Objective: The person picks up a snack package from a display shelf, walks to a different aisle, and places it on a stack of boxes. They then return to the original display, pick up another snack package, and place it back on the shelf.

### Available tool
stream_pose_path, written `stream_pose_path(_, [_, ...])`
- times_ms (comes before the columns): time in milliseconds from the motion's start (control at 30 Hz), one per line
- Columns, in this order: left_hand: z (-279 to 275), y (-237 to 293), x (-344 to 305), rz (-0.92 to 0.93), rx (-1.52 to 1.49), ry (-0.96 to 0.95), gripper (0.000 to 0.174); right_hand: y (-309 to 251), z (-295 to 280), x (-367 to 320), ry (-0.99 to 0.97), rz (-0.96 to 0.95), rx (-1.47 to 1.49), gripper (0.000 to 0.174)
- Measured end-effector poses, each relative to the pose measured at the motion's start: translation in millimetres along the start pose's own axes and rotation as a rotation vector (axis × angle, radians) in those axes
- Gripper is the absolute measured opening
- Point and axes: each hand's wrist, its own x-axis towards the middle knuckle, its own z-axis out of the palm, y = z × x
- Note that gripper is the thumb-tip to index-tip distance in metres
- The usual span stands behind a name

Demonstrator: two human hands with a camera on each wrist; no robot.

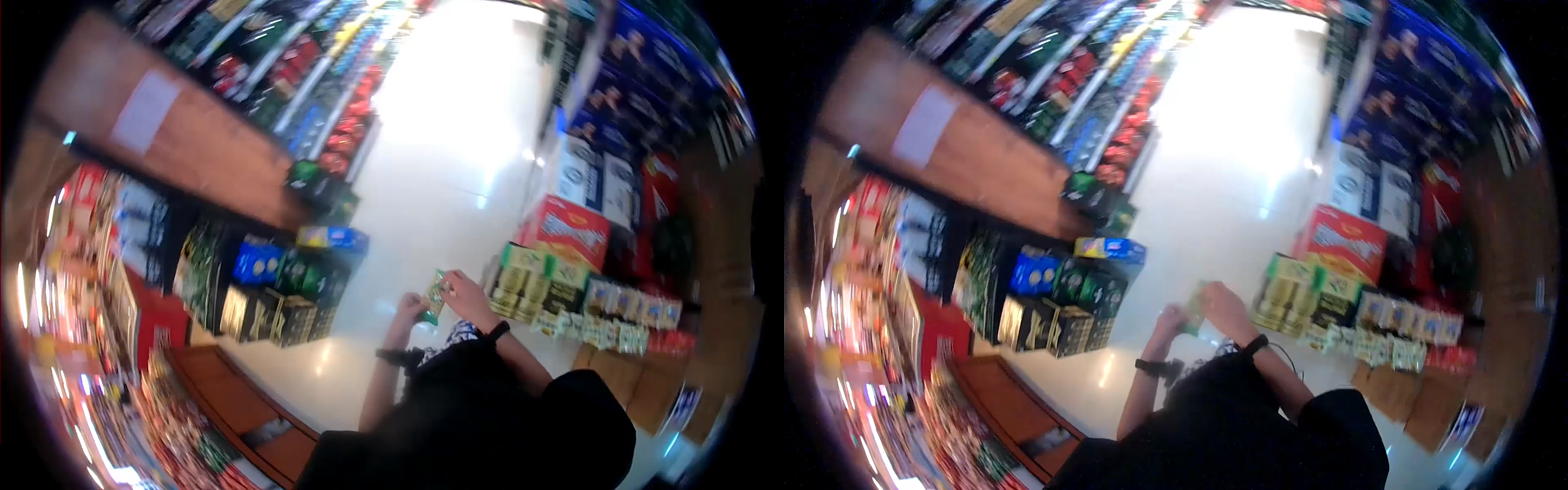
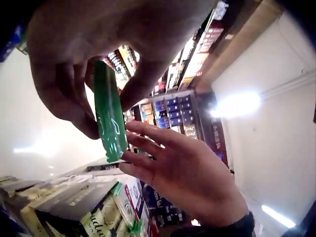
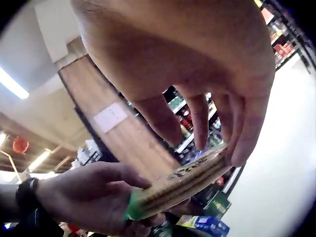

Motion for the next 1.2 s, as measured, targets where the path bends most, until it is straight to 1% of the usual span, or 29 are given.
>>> stream_pose_path(67, [-21.7, -4.4, -48.8, 0.112, -0.068, 0.052, 0.04, -31.6, 29.6, -3.6, -0.108, -0.13, -0.044, 0.021])
stream_pose_path(100, [-32.9, -6.9, -81.5, 0.161, -0.091, 0.094, 0.043, -43.7, 48.3, -10.7, -0.196, -0.212, -0.054, 0.023])
stream_pose_path(133, [-46.5, -16.0, -108.8, 0.204, -0.155, 0.125, 0.047, -59.6, 64.1, -17.3, -0.342, -0.203, -0.11, 0.029])
stream_pose_path(167, [-56.2, -28.2, -129.5, 0.264, -0.218, 0.146, 0.052, -66.0, 84.3, -33.4, -0.324, -0.361, -0.105, 0.034])
stream_pose_path(200, [-72.2, -49.7, -142.4, 0.267, -0.18, 0.195, 0.057, -58.2, 112.8, -42.4, -0.389, -0.439, -0.083, 0.039])
stream_pose_path(233, [-79.2, -58.6, -167.4, 0.272, -0.224, 0.256, 0.058, -95.4, 116.7, -57.3, -0.572, -0.351, -0.129, 0.041])
stream_pose_path(267, [-92.8, -82.7, -181.5, 0.351, -0.284, 0.274, 0.058, -100.5, 135.1, -71.1, -0.624, -0.474, -0.054, 0.042])
stream_pose_path(300, [-96.8, -86.6, -211.6, 0.338, -0.316, 0.388, 0.056, -115.3, 151.8, -86.3, -0.723, -0.511, -0.029, 0.044])
stream_pose_path(333, [-104.9, -104.5, -233.9, 0.366, -0.315, 0.513, 0.053, -134.9, 165.7, -105.7, -0.789, -0.517, -0.114, 0.045])
stream_pose_path(367, [-110.9, -123.5, -251.6, 0.406, -0.313, 0.618, 0.051, -149.8, 177.5, -123.1, -0.907, -0.569, -0.115, 0.047])
stream_pose_path(400, [-114.5, -146.7, -278.9, 0.378, -0.378, 0.623, 0.05, -138.5, 199.8, -140.0, -0.954, -0.703, -0.124, 0.051])
stream_pose_path(433, [-110.5, -156.5, -311.3, 0.408, -0.553, 0.665, 0.047, -193.6, 195.1, -164.5, -1.136, -0.601, -0.159, 0.056])
stream_pose_path(500, [-117.5, -196.8, -356.2, 0.29, -0.51, 0.788, 0.055, -205.4, 223.9, -206.7, -1.321, -0.544, -0.127, 0.058])
stream_pose_path(600, [-113.0, -277.6, -399.5, 0.435, -0.603, 0.968, 0.049, -214.6, 263.9, -258.7, -1.555, -0.692, -0.243, 0.058])
stream_pose_path(667, [-109.2, -292.9, -444.9, 0.331, -0.612, 1.123, 0.043, -274.6, 273.6, -305.0, -1.722, -0.731, -0.342, 0.058])
stream_pose_path(700, [-98.1, -302.2, -464.0, 0.268, -0.636, 1.192, 0.041, -291.1, 276.3, -328.3, -1.81, -0.74, -0.408, 0.058])
stream_pose_path(733, [-84.9, -314.0, -479.2, 0.427, -0.762, 1.276, 0.037, -271.5, 302.8, -341.8, -1.857, -0.969, -0.393, 0.058])
stream_pose_path(767, [-72.4, -330.0, -491.0, 0.387, -0.788, 1.347, 0.036, -251.1, 322.1, -351.3, -1.95, -0.907, -0.394, 0.059])
stream_pose_path(800, [-66.0, -354.1, -505.2, 0.35, -0.815, 1.421, 0.035, -250.6, 336.3, -378.0, -2.04, -0.851, -0.404, 0.059])
stream_pose_path(833, [-59.2, -367.5, -511.2, 0.307, -0.845, 1.492, 0.034, -250.8, 347.8, -391.4, -2.127, -0.787, -0.42, 0.059])
stream_pose_path(867, [-53.5, -378.7, -518.8, 0.269, -0.893, 1.54, 0.032, -237.1, 372.5, -401.6, -2.194, -1.005, -0.436, 0.06])
stream_pose_path(933, [-37.0, -395.3, -539.8, 0.303, -0.888, 1.672, 0.032, -244.0, 383.5, -443.5, -2.304, -1.08, -0.366, 0.059])
stream_pose_path(967, [-27.3, -396.3, -550.9, 0.394, -1.05, 1.718, 0.032, -245.7, 385.5, -460.9, -2.35, -1.098, -0.318, 0.059])
stream_pose_path(1000, [-18.1, -397.5, -562.4, 0.495, -1.207, 1.766, 0.033, -232.1, 399.0, -475.0, -2.301, -1.159, -0.274, 0.059])
stream_pose_path(1067, [-21.6, -417.4, -574.4, 0.484, -1.317, 1.923, 0.033, -220.8, 424.6, -502.5, -2.269, -1.12, -0.42, 0.058])
stream_pose_path(1100, [-26.6, -426.9, -583.8, 0.48, -1.362, 1.999, 0.033, -223.6, 434.8, -518.7, -2.241, -1.105, -0.487, 0.058])
stream_pose_path(1133, [-31.8, -436.6, -594.1, 0.476, -1.385, 2.061, 0.032, -226.4, 442.8, -532.3, -2.256, -0.943, -0.429, 0.053])
stream_pose_path(1200, [-40.9, -455.2, -618.0, 0.464, -1.427, 2.177, 0.032, -235.8, 473.4, -566.2, -2.292, -0.816, -0.587, 0.048])
